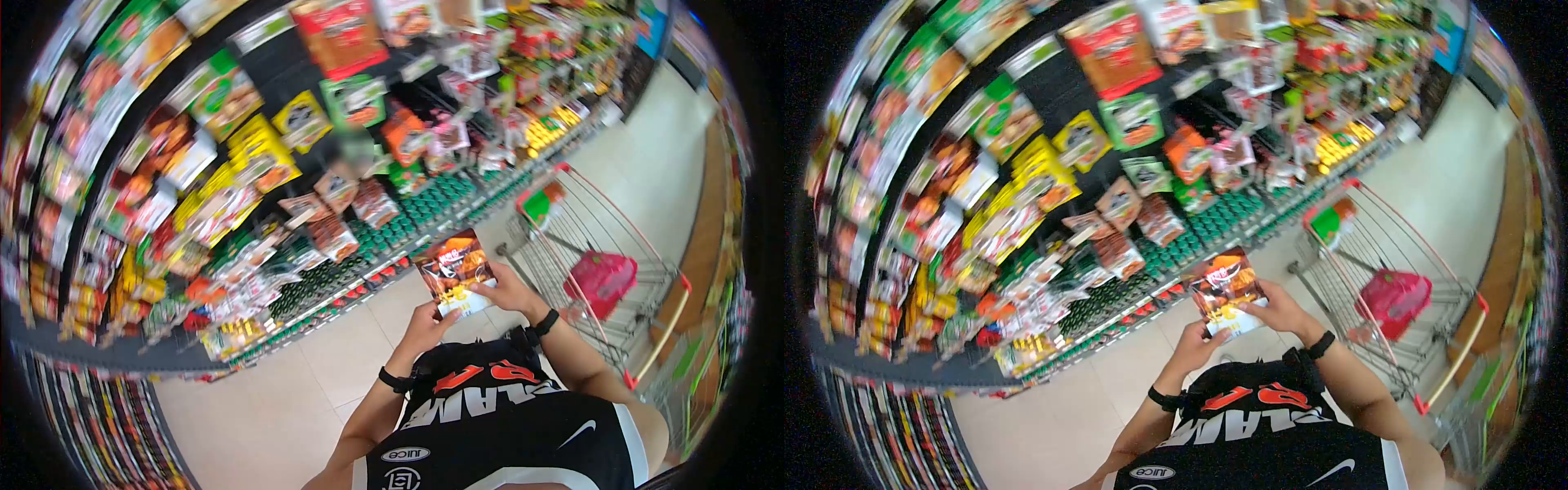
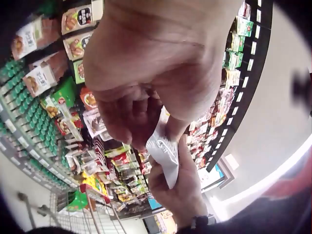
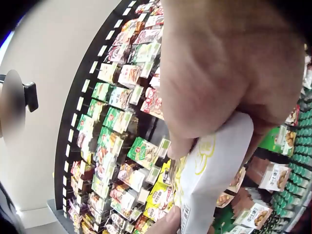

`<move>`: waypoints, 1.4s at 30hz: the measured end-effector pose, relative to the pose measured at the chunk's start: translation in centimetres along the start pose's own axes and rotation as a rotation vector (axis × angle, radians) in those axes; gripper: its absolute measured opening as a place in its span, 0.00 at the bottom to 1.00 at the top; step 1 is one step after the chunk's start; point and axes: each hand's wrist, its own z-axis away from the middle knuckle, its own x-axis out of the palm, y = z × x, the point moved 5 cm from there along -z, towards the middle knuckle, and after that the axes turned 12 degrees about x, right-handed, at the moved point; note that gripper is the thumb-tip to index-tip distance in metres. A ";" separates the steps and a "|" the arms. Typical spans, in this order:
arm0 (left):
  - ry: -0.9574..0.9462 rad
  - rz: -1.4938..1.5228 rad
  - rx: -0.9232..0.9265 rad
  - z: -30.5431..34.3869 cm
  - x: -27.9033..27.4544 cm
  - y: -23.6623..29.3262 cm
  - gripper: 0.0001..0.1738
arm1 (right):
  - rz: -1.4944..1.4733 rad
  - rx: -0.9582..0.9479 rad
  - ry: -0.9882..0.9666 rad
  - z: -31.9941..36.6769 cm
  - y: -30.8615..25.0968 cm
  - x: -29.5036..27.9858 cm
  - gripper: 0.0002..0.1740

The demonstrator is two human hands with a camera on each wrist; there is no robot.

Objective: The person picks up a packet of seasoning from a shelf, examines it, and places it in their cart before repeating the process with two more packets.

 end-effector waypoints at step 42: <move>0.825 -0.292 0.319 2.1 -38.1 18.1 0.19 | -0.454 -0.330 -0.531 -27.5 -23.3 22.1 0.19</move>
